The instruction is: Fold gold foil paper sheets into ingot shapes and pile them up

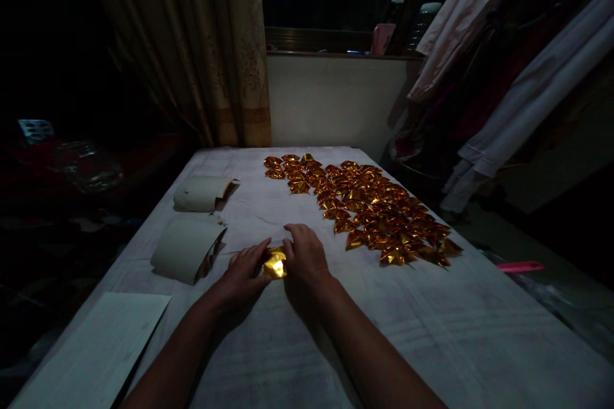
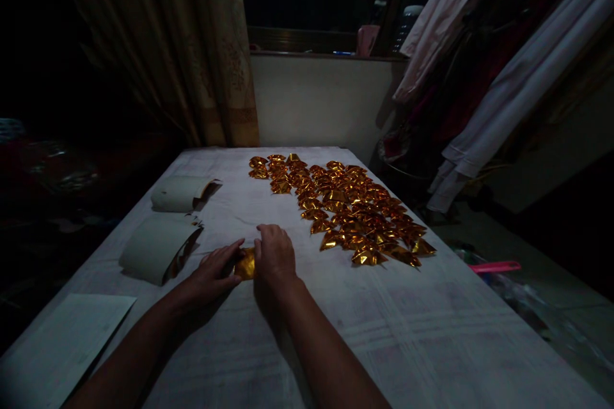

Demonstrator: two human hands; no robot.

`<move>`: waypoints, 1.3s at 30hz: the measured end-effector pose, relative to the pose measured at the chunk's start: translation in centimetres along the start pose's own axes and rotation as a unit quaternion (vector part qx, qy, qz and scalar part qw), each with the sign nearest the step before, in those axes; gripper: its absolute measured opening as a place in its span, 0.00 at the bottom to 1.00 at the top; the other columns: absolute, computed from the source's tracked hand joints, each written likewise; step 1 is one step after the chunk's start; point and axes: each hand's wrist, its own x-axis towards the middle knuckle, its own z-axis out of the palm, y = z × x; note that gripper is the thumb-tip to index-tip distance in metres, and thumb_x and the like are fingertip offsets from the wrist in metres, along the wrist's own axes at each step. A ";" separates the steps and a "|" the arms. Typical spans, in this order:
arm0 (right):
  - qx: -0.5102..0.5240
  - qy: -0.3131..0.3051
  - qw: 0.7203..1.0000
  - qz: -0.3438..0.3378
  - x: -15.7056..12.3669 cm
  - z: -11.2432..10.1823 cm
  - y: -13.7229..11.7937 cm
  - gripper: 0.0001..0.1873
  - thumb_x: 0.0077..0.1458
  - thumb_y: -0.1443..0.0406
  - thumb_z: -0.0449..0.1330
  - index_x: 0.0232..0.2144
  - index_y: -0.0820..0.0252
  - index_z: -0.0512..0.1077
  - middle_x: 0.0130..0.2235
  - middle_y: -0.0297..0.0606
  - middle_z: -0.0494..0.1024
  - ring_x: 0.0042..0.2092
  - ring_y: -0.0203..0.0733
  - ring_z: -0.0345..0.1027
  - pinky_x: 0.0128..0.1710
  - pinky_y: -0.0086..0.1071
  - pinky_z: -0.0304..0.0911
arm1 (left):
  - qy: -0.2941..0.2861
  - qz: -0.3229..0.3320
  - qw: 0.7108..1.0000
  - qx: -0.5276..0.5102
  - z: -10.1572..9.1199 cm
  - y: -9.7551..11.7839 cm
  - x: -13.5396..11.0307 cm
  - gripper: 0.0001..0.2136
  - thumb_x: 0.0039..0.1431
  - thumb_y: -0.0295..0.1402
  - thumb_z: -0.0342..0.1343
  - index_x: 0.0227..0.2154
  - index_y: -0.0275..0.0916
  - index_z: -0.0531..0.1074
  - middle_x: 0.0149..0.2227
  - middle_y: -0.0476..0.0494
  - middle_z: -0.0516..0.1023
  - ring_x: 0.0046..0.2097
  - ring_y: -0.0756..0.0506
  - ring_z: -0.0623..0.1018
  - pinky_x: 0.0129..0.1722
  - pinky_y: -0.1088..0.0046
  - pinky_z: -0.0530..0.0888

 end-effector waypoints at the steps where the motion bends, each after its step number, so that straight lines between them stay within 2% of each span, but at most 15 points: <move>1: -0.004 0.004 1.000 -0.011 -0.3 1.1 -0.3 0.21 0.64 0.68 0.52 0.58 0.60 0.69 0.59 0.46 0.73 0.60 0.45 0.64 0.60 0.36 0.56 | -0.001 0.001 1.000 -0.005 0.0 0.0 0.0 0.38 0.55 0.33 0.56 0.69 0.43 0.53 0.62 0.38 0.70 0.61 0.36 0.69 0.62 0.54 0.63; 4: -0.032 -0.023 0.999 -0.035 -1.0 3.3 -0.4 0.25 0.67 0.65 0.50 0.63 0.63 0.64 0.66 0.47 0.65 0.67 0.48 0.55 0.66 0.40 0.49 | -0.001 -0.001 1.000 -0.019 0.0 0.2 0.0 0.40 0.56 0.35 0.57 0.71 0.42 0.48 0.61 0.37 0.71 0.61 0.35 0.69 0.62 0.52 0.62; 7: -0.065 -0.064 0.995 -0.037 -1.5 3.7 -0.1 0.28 0.69 0.60 0.47 0.67 0.64 0.58 0.70 0.49 0.56 0.71 0.52 0.46 0.69 0.49 0.41 | -0.004 -0.004 1.000 -0.024 -0.1 0.3 0.0 0.40 0.57 0.36 0.56 0.71 0.41 0.47 0.61 0.36 0.71 0.61 0.35 0.69 0.62 0.52 0.61; 12: -0.081 -0.110 0.990 -0.046 -1.7 2.6 0.7 0.31 0.70 0.54 0.43 0.69 0.62 0.54 0.72 0.47 0.48 0.73 0.53 0.38 0.70 0.58 0.33 | -0.003 -0.014 1.000 -0.027 0.1 0.2 0.1 0.40 0.56 0.35 0.57 0.70 0.39 0.49 0.61 0.35 0.71 0.61 0.36 0.70 0.61 0.53 0.63; 20: -0.114 -0.150 0.982 -0.031 -1.7 0.8 3.6 0.31 0.70 0.55 0.42 0.70 0.57 0.52 0.73 0.43 0.45 0.73 0.51 0.35 0.70 0.56 0.32 | -0.003 0.001 0.999 -0.035 -0.2 0.1 -0.1 0.40 0.55 0.34 0.56 0.71 0.40 0.48 0.59 0.36 0.73 0.59 0.36 0.71 0.61 0.52 0.64; 23: -0.116 -0.144 0.982 -0.030 -1.8 0.7 4.0 0.31 0.70 0.55 0.42 0.70 0.57 0.52 0.73 0.42 0.45 0.73 0.51 0.35 0.70 0.56 0.31 | -0.006 -0.001 1.000 -0.008 -0.4 0.6 -0.1 0.35 0.55 0.32 0.54 0.68 0.43 0.57 0.61 0.38 0.71 0.61 0.37 0.69 0.62 0.54 0.63; 26: -0.116 -0.139 0.983 -0.033 -1.9 0.7 4.0 0.31 0.70 0.55 0.42 0.70 0.57 0.53 0.73 0.43 0.46 0.73 0.51 0.36 0.70 0.55 0.32 | -0.014 0.007 0.999 0.038 -0.3 1.5 -0.2 0.25 0.56 0.30 0.51 0.59 0.44 0.70 0.60 0.41 0.72 0.61 0.39 0.70 0.62 0.56 0.63; 29: -0.113 -0.133 0.984 -0.037 -2.0 0.7 3.9 0.31 0.70 0.55 0.42 0.70 0.58 0.53 0.73 0.43 0.47 0.73 0.51 0.36 0.70 0.55 0.33 | 0.017 0.003 0.995 0.096 0.5 3.0 -0.8 0.19 0.60 0.31 0.52 0.54 0.44 0.73 0.59 0.40 0.73 0.60 0.38 0.70 0.62 0.53 0.62; 31: -0.113 -0.133 0.984 -0.036 -2.1 0.6 3.9 0.31 0.70 0.55 0.41 0.70 0.58 0.53 0.73 0.43 0.47 0.73 0.52 0.36 0.69 0.56 0.33 | 0.038 0.009 0.990 0.137 1.4 4.2 -1.4 0.18 0.61 0.32 0.53 0.54 0.45 0.73 0.60 0.39 0.72 0.62 0.36 0.68 0.63 0.46 0.57; 33: -0.114 -0.131 0.984 -0.035 -2.1 0.6 3.9 0.30 0.70 0.55 0.41 0.70 0.58 0.53 0.73 0.43 0.47 0.73 0.51 0.36 0.69 0.55 0.33 | 0.037 0.023 0.985 0.165 2.3 5.3 -2.0 0.20 0.64 0.34 0.52 0.58 0.46 0.70 0.65 0.39 0.68 0.68 0.36 0.61 0.66 0.41 0.50; 36: -0.112 -0.124 0.985 -0.039 -2.2 0.6 3.9 0.30 0.70 0.55 0.41 0.70 0.58 0.54 0.73 0.43 0.48 0.73 0.50 0.37 0.70 0.55 0.33 | -0.012 0.045 0.984 0.171 3.6 6.3 -2.6 0.25 0.68 0.37 0.48 0.67 0.43 0.59 0.69 0.36 0.61 0.70 0.37 0.58 0.68 0.41 0.45; 39: -0.107 -0.116 0.987 -0.042 -2.3 0.7 4.0 0.30 0.71 0.56 0.41 0.70 0.58 0.54 0.72 0.44 0.48 0.73 0.51 0.38 0.69 0.55 0.33 | -0.025 0.057 0.980 0.189 4.6 5.9 -2.9 0.29 0.70 0.42 0.44 0.70 0.40 0.51 0.71 0.35 0.54 0.71 0.38 0.55 0.69 0.44 0.45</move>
